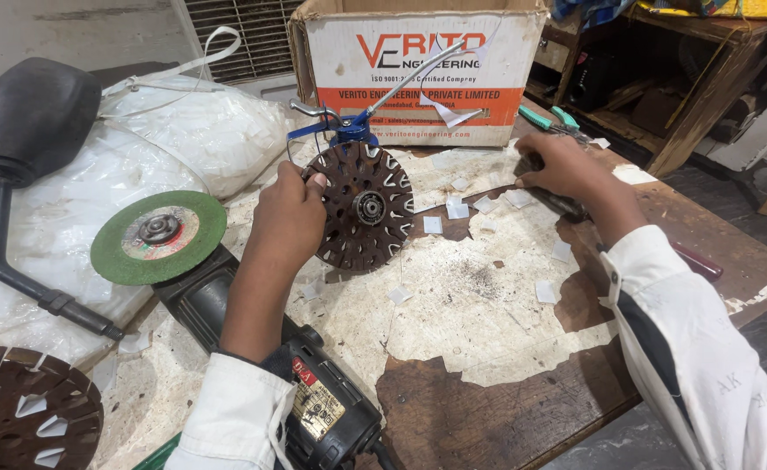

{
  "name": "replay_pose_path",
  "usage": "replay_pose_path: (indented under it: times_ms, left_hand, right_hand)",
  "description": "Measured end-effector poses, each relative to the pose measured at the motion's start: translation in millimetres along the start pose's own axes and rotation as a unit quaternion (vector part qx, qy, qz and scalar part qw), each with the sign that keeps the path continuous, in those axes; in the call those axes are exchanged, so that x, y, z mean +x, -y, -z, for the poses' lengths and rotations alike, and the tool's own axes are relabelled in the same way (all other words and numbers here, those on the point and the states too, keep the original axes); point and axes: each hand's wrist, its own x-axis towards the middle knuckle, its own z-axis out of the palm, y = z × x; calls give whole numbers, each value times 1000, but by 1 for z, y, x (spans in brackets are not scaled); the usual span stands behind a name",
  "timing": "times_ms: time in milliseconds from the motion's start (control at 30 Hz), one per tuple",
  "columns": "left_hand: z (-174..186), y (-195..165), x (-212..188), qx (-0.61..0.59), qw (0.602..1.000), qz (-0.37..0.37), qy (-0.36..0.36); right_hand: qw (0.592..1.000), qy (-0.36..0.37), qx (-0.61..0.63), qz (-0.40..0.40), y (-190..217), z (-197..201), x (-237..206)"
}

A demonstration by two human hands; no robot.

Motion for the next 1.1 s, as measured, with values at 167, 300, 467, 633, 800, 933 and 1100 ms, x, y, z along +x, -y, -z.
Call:
replay_pose_path:
  times_ms: [167,300,467,633,800,933,1100]
  left_hand:
    - [2,-2,-2,-5,1000,7,7]
    - [0,-5,-1,-18,1000,-4,0]
    - [0,0,0,-89,993,-74,-12]
    - [-3,6,6,-239,970,-13,41]
    - [-6,7,9,-191,976,-97,40]
    - [-6,6,12,-150,983,-94,48]
    - [-8,4,11,-143,978,-147,29]
  right_hand:
    - [998,33,-58,-8,6,12,3]
    - [976,176,-72,-106,12,15,1]
    - [973,169,-132,-86,18,-5,8]
    - [990,91,50,-95,21,-13,14]
    - [922,-32,372,99,61,-22,11]
    - [870,-53,432,233,102,-32,-7]
    - [868,0,455,201,123,-19,0]
